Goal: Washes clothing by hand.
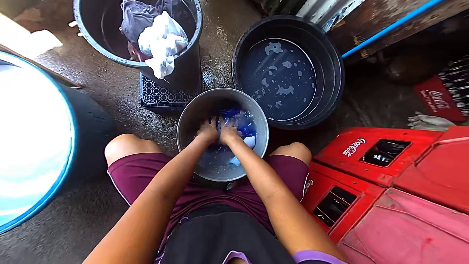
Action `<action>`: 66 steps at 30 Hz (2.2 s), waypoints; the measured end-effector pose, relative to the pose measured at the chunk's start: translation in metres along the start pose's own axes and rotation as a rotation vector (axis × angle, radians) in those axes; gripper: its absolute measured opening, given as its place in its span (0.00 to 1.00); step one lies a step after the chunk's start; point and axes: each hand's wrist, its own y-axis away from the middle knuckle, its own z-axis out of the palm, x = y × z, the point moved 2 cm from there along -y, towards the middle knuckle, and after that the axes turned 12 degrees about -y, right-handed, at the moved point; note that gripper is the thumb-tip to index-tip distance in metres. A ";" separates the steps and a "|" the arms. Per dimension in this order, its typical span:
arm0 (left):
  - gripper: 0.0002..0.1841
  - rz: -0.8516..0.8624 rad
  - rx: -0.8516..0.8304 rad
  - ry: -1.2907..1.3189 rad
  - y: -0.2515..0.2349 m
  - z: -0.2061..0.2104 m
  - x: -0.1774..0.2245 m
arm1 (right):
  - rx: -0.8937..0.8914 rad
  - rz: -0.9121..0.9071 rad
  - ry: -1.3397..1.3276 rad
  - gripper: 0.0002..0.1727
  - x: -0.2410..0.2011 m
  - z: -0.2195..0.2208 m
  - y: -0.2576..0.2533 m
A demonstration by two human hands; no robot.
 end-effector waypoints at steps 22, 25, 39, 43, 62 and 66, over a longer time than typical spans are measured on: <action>0.12 0.336 0.143 0.094 0.036 -0.082 -0.036 | -0.053 -0.311 -0.043 0.37 -0.003 -0.043 0.032; 0.12 0.395 0.249 0.370 0.112 -0.132 -0.033 | -0.049 -0.397 -0.218 0.36 0.004 -0.059 0.050; 0.14 0.290 0.532 0.392 0.180 -0.130 -0.053 | 0.378 -0.660 -0.691 0.19 -0.005 -0.089 0.092; 0.55 0.278 0.471 0.469 0.130 -0.059 -0.051 | 0.359 -0.887 -0.663 0.12 -0.031 -0.113 0.150; 0.15 0.453 0.858 1.139 0.154 -0.048 0.022 | -0.481 -0.773 -1.771 0.52 0.011 -0.057 0.127; 0.26 0.449 1.109 0.650 0.134 -0.054 0.020 | -0.274 -0.761 -1.993 0.34 -0.008 -0.057 0.121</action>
